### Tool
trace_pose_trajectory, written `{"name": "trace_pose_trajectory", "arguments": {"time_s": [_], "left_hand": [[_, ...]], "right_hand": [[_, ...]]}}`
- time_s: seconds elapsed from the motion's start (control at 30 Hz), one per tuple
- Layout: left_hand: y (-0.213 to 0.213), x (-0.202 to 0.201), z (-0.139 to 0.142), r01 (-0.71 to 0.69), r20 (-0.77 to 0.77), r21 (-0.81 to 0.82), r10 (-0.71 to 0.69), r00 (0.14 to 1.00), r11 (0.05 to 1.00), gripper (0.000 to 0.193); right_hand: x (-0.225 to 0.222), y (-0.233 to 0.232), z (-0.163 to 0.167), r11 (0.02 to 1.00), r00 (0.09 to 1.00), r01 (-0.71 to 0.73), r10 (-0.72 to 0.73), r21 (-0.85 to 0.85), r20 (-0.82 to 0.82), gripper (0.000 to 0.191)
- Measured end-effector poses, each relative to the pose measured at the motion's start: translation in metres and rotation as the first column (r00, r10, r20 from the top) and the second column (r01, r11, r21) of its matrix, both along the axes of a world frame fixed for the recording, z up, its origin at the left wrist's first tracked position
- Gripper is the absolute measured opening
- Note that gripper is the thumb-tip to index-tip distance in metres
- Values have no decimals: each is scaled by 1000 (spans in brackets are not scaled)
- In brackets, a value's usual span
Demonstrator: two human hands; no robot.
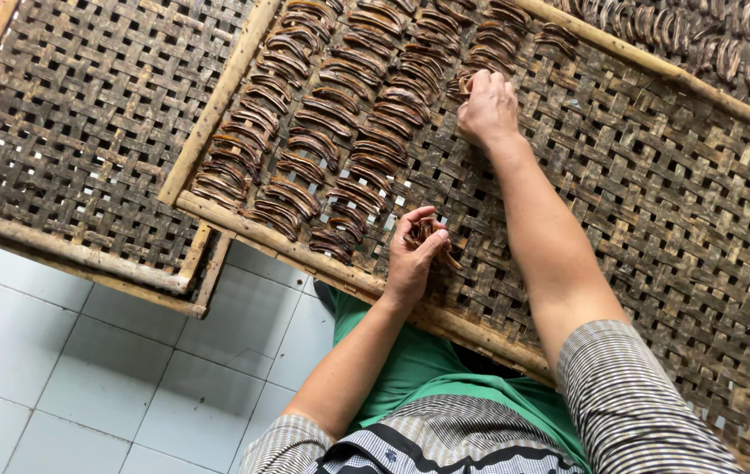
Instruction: The person sits at woven bamboo drying trays and arranges dried brown pods into neat rows by hand, picking up handfuls, spreading and aligning them across the tray surface, and occasionally transferring pods between trays and a plastic bag on the floor.
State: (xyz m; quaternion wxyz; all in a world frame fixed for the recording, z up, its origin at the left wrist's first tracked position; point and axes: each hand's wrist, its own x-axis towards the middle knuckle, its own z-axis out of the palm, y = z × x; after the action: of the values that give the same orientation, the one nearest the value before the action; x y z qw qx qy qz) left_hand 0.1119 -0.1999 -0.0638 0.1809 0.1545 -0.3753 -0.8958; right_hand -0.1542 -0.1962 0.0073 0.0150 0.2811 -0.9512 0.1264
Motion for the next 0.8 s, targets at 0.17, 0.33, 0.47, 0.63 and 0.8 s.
{"name": "trace_pose_trajectory", "arguments": {"time_s": [0.17, 0.33, 0.47, 0.63, 0.8], "left_hand": [[-1, 2, 2, 30, -46, 65, -27, 999, 997, 44], [-4, -2, 4, 10, -70, 112, -2, 998, 994, 45], [-6, -5, 0, -31, -65, 183, 44, 997, 983, 48], [-7, -4, -4, -12, -76, 204, 28, 997, 979, 49], [-8, -3, -2, 15, -85, 279, 9, 996, 960, 49]], "right_hand": [[-5, 3, 9, 999, 1000, 13, -14, 48, 23, 31], [-7, -2, 7, 996, 928, -65, 83, 62, -363, 35], [-6, -7, 13, 999, 979, -21, 26, 25, -201, 37], [-16, -9, 30, 998, 998, 56, -55, 12, -36, 35], [-11, -6, 35, 996, 984, -88, 89, 12, -157, 36]]}}
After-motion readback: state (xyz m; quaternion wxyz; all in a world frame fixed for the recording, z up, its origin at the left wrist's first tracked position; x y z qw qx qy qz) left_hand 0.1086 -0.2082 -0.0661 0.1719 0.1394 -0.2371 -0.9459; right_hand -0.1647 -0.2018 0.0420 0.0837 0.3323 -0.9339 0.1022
